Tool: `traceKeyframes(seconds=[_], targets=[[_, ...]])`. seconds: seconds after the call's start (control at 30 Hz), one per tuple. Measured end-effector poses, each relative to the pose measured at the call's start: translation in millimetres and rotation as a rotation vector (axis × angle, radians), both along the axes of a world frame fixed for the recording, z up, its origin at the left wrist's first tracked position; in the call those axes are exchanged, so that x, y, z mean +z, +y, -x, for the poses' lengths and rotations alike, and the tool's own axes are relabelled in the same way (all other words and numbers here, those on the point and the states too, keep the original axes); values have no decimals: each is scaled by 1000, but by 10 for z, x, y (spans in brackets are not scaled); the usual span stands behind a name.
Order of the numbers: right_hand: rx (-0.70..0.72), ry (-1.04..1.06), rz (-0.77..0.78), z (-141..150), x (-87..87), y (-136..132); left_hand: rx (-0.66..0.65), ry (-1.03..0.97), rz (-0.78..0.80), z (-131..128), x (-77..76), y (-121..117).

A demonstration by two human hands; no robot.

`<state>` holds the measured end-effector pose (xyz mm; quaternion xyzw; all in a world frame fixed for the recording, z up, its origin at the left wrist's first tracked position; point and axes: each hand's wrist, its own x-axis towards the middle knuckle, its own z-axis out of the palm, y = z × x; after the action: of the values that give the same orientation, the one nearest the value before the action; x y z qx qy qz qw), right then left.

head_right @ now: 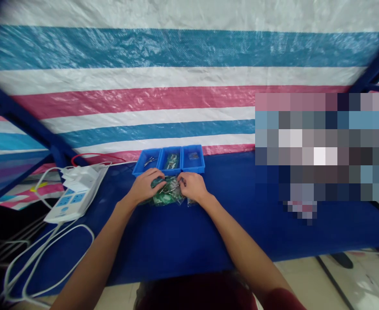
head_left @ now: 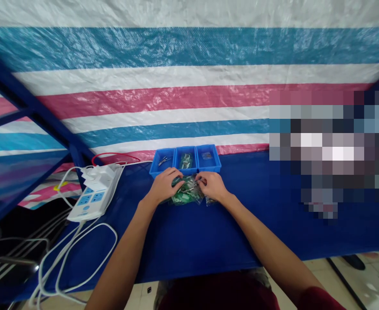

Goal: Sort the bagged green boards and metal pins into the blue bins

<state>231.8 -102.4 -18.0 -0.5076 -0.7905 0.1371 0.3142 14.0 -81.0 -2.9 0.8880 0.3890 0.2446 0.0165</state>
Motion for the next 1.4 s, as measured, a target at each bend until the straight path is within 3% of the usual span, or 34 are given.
traceKeyframes(seconds=[0.23, 0.5, 0.77, 1.0, 1.17, 1.27, 1.4], targets=[[-33, 28, -21, -12, -53, 33, 53, 106, 7, 144, -25, 59], [-39, 33, -35, -2, -50, 28, 58, 127, -59, 114, -48, 73], [-37, 122, -85, 2, -32, 9, 75, -19, -317, -26, 30, -23], [100, 194, -131, 31, -65, -2, -26, -236, -426, -206, -69, -108], [101, 277, -201, 40, -104, 8, 39, -441, -216, -282, -66, -163], [83, 309, -233, 37, -110, 17, 131, -543, 29, -296, -41, -170], [28, 352, -267, 37, -107, 25, 112, -736, 360, -303, -49, -137]])
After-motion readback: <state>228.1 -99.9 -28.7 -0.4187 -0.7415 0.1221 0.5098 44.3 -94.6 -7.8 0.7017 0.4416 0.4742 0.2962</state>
